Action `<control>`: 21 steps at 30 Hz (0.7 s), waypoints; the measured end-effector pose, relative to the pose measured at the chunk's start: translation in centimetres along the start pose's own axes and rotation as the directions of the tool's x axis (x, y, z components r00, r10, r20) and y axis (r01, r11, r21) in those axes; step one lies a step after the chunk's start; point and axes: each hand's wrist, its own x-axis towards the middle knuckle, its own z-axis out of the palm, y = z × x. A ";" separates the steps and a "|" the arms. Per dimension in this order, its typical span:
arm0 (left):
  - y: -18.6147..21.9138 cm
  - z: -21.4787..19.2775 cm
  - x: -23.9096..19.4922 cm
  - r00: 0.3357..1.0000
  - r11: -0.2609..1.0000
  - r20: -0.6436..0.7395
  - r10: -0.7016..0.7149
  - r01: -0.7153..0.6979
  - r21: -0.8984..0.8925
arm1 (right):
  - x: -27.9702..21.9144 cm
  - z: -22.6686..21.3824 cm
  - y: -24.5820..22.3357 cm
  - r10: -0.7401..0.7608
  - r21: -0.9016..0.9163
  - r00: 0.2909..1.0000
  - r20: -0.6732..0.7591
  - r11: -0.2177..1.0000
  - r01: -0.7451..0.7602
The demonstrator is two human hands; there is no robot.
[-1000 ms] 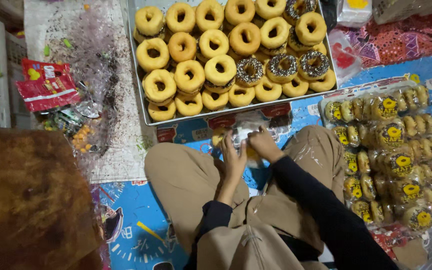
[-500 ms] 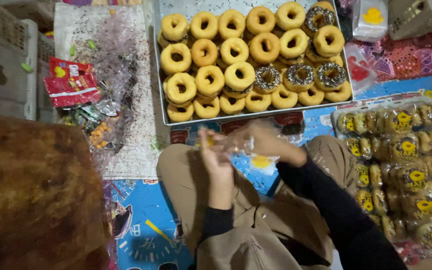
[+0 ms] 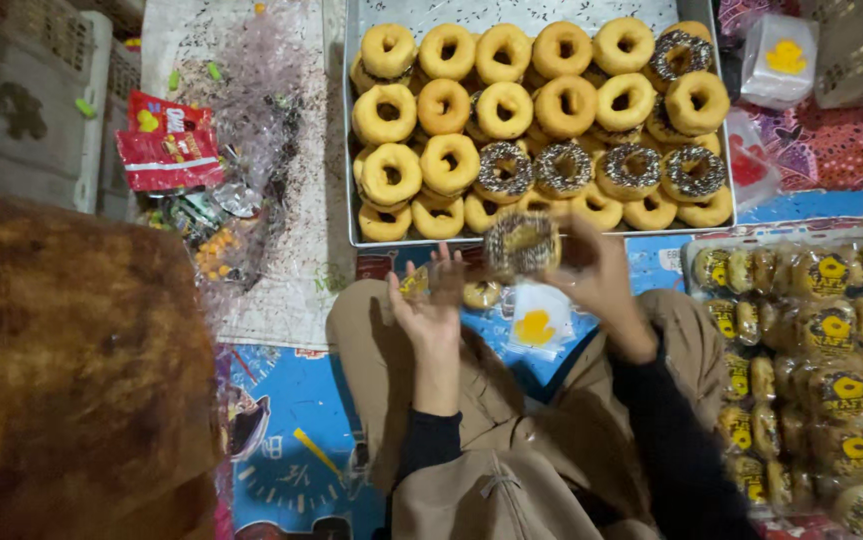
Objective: The person sits on the floor and repeatedly picks donuts from a metal tray, places them into small clear plastic bags, and sets the filled bags aside. The person handles both plain and sprinkled donuts one at a time.
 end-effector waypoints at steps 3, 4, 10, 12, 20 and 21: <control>-3.7 -1.0 -1.4 0.999 0.997 -0.011 -0.051 0.050 -0.059 | -8.9 3.1 1.9 -0.109 -0.018 0.950 -0.291 0.994 0.109; -4.9 -1.5 -2.3 0.996 0.994 0.031 -0.081 0.083 -0.067 | -10.4 3.6 2.6 -0.057 -0.144 0.946 -0.318 0.989 0.011; -7.8 0.2 -7.9 0.884 0.967 0.440 -0.157 0.047 0.250 | -10.3 4.6 1.2 -0.278 -0.453 0.931 -0.237 0.879 0.147; -7.4 1.6 -9.3 0.834 0.951 0.533 -0.145 -0.032 0.309 | -9.3 4.1 0.1 -0.312 -0.318 0.949 -0.037 0.904 0.285; -7.8 3.6 -13.2 0.704 0.917 0.651 -0.285 0.001 0.399 | -9.1 4.9 -0.5 -0.336 -0.386 0.907 -0.254 0.895 0.223; -7.7 3.7 -13.3 0.706 0.914 0.653 -0.274 -0.019 0.405 | -9.2 5.2 -1.1 -0.301 -0.339 0.922 -0.242 0.917 0.210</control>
